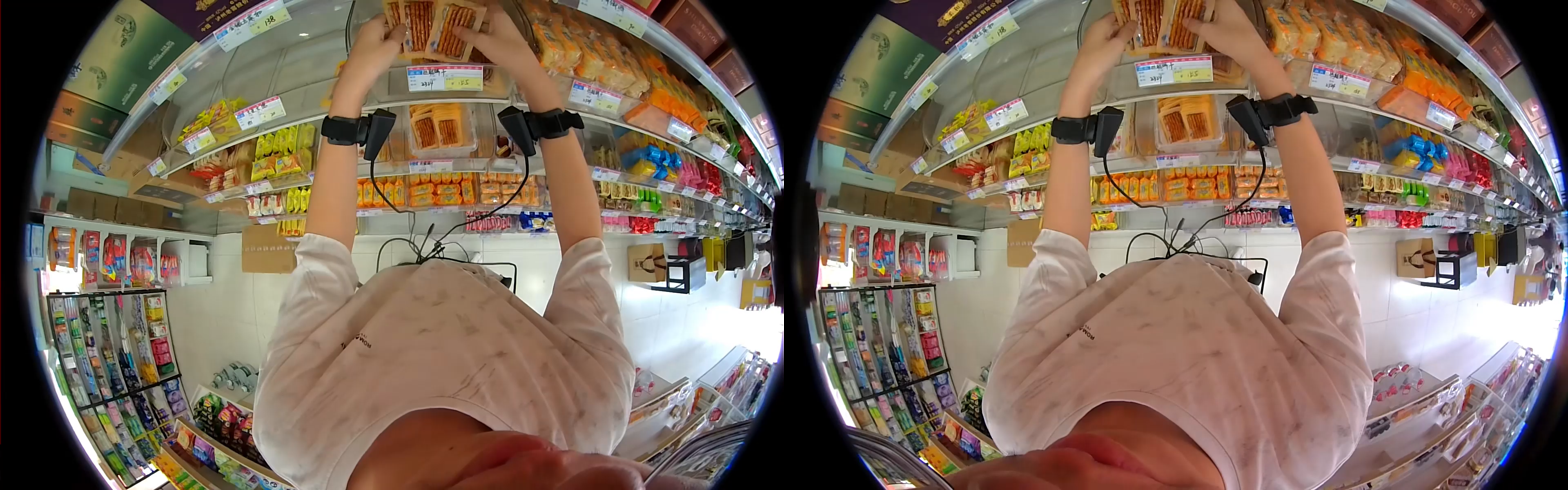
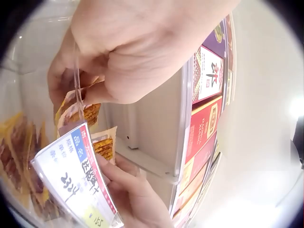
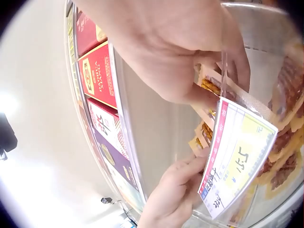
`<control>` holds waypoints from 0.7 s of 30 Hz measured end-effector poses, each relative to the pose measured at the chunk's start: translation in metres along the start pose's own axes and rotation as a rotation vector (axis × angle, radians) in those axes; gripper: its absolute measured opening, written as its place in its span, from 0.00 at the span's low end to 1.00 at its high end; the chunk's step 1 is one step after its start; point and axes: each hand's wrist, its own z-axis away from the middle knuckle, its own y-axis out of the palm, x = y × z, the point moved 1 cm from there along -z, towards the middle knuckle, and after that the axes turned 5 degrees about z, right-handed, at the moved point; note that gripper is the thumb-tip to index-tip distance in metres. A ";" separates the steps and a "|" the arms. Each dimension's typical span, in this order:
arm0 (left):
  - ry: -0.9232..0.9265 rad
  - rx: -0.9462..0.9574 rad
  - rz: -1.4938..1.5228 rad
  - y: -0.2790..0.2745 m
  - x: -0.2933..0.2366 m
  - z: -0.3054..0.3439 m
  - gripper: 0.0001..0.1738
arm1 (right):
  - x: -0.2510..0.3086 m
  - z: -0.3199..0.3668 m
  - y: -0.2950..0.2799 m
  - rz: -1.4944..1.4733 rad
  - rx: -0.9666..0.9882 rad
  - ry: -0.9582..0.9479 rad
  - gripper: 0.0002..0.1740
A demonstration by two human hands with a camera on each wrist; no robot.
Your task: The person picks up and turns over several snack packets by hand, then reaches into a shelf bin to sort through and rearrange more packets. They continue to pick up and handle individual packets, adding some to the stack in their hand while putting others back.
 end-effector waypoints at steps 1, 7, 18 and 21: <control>0.006 -0.001 0.034 0.000 0.002 0.000 0.17 | 0.002 0.000 0.000 0.014 0.028 -0.013 0.25; 0.042 0.018 0.198 0.002 -0.013 0.008 0.17 | 0.019 0.006 0.004 0.000 0.025 0.223 0.22; -0.004 0.051 0.214 0.001 -0.022 0.013 0.19 | 0.031 0.005 0.012 -0.140 -0.150 0.157 0.19; 0.022 0.066 0.236 -0.002 -0.029 0.015 0.21 | 0.029 0.003 0.007 -0.021 -0.037 0.169 0.22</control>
